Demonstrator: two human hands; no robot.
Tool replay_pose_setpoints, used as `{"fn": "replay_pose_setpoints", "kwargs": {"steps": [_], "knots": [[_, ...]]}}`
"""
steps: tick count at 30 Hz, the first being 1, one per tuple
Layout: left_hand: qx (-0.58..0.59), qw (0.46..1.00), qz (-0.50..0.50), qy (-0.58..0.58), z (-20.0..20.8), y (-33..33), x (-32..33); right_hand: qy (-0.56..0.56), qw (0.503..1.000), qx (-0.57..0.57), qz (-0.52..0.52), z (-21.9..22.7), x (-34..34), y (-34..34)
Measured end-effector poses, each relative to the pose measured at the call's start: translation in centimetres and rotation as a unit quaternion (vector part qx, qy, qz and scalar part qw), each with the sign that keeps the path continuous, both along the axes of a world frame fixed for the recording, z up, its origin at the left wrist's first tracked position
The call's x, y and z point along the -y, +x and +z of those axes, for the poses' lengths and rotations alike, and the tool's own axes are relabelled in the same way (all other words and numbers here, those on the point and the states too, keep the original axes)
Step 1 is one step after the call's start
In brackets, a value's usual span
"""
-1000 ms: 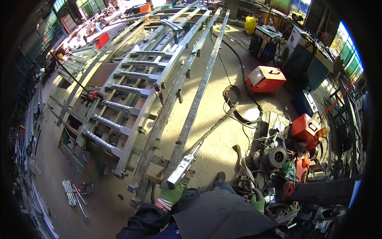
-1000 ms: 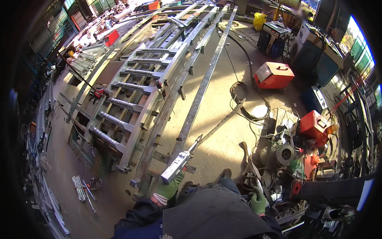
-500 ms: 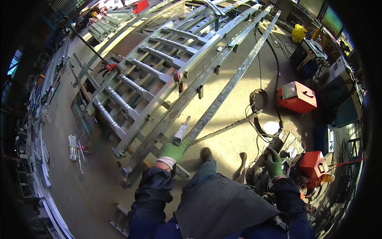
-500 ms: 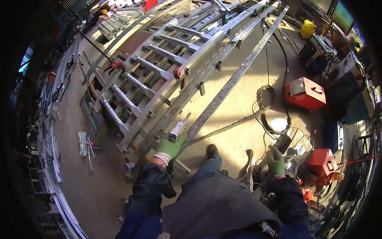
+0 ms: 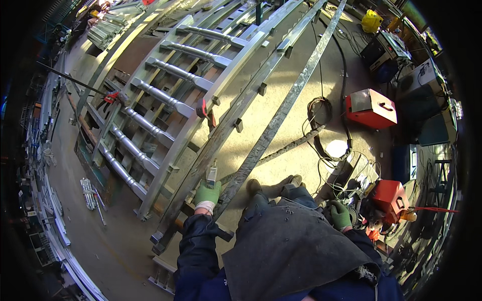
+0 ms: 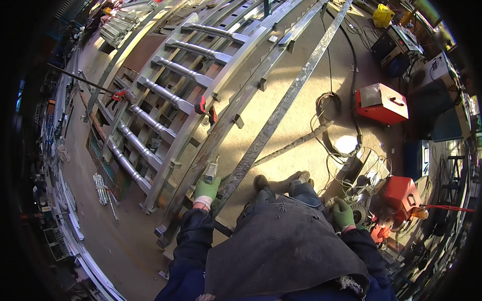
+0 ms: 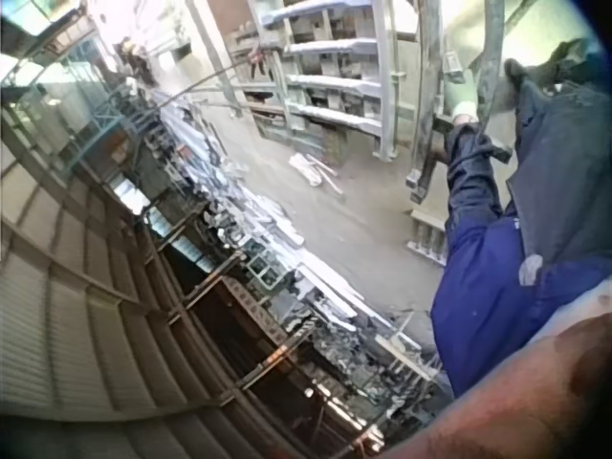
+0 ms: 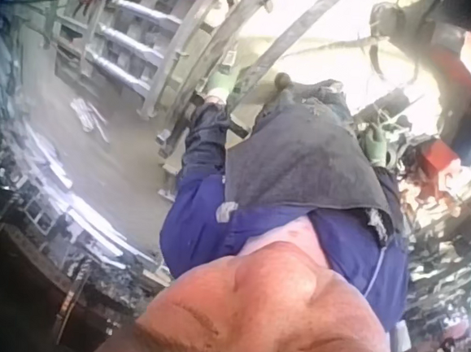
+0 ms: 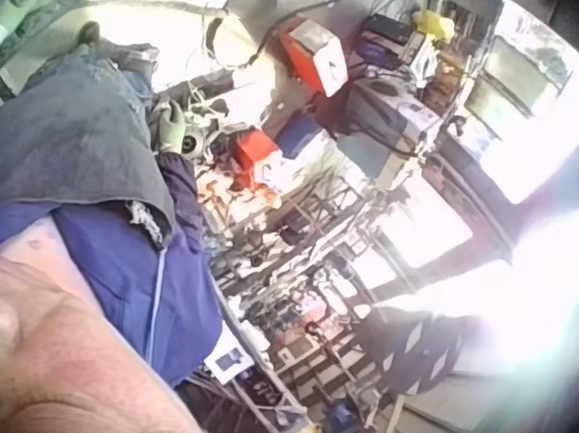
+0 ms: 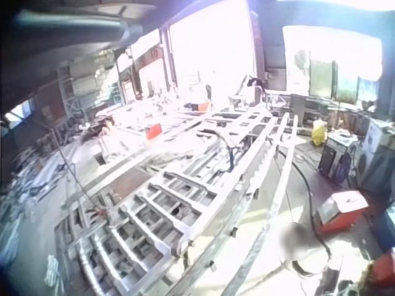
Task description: The person welds joints on a metal frame using a handheld welding torch, then adjusts a control panel and uses a grinding tool on a metal piece. The person repeatedly positions and welds sections of the frame, then moves to grind a separate metal component.
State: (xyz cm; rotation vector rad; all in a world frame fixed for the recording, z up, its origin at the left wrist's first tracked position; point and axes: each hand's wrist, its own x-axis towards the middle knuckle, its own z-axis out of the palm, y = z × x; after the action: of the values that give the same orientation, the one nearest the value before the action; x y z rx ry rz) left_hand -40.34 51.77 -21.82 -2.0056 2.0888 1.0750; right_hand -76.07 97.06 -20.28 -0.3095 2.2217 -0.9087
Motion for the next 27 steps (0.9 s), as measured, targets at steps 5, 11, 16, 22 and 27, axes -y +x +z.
{"fn": "replay_pose_setpoints", "kwargs": {"steps": [5, 11, 16, 22, 27], "knots": [[-0.003, 0.996, 0.045, -0.079, 1.3, 2.8, -1.5, 0.064, 0.996, 0.044, -0.046, -0.9, 0.5, -3.6], [0.192, 0.980, -0.029, 0.038, 5.6, 2.1, 1.7, 0.147, 0.989, 0.004, 0.014, -7.0, -2.8, -14.6], [0.162, 0.986, 0.011, -0.032, 12.1, -8.4, 7.5, 0.137, 0.990, 0.031, 0.021, -7.5, 0.3, -22.1], [0.015, 0.995, -0.066, -0.078, 14.0, -28.5, 10.5, 0.115, 0.991, 0.032, 0.060, -5.2, 9.7, -34.7], [-0.190, 0.981, -0.021, -0.006, 11.6, -41.3, 14.4, -0.002, 0.996, 0.009, 0.085, -2.0, 19.0, -44.1]]}}
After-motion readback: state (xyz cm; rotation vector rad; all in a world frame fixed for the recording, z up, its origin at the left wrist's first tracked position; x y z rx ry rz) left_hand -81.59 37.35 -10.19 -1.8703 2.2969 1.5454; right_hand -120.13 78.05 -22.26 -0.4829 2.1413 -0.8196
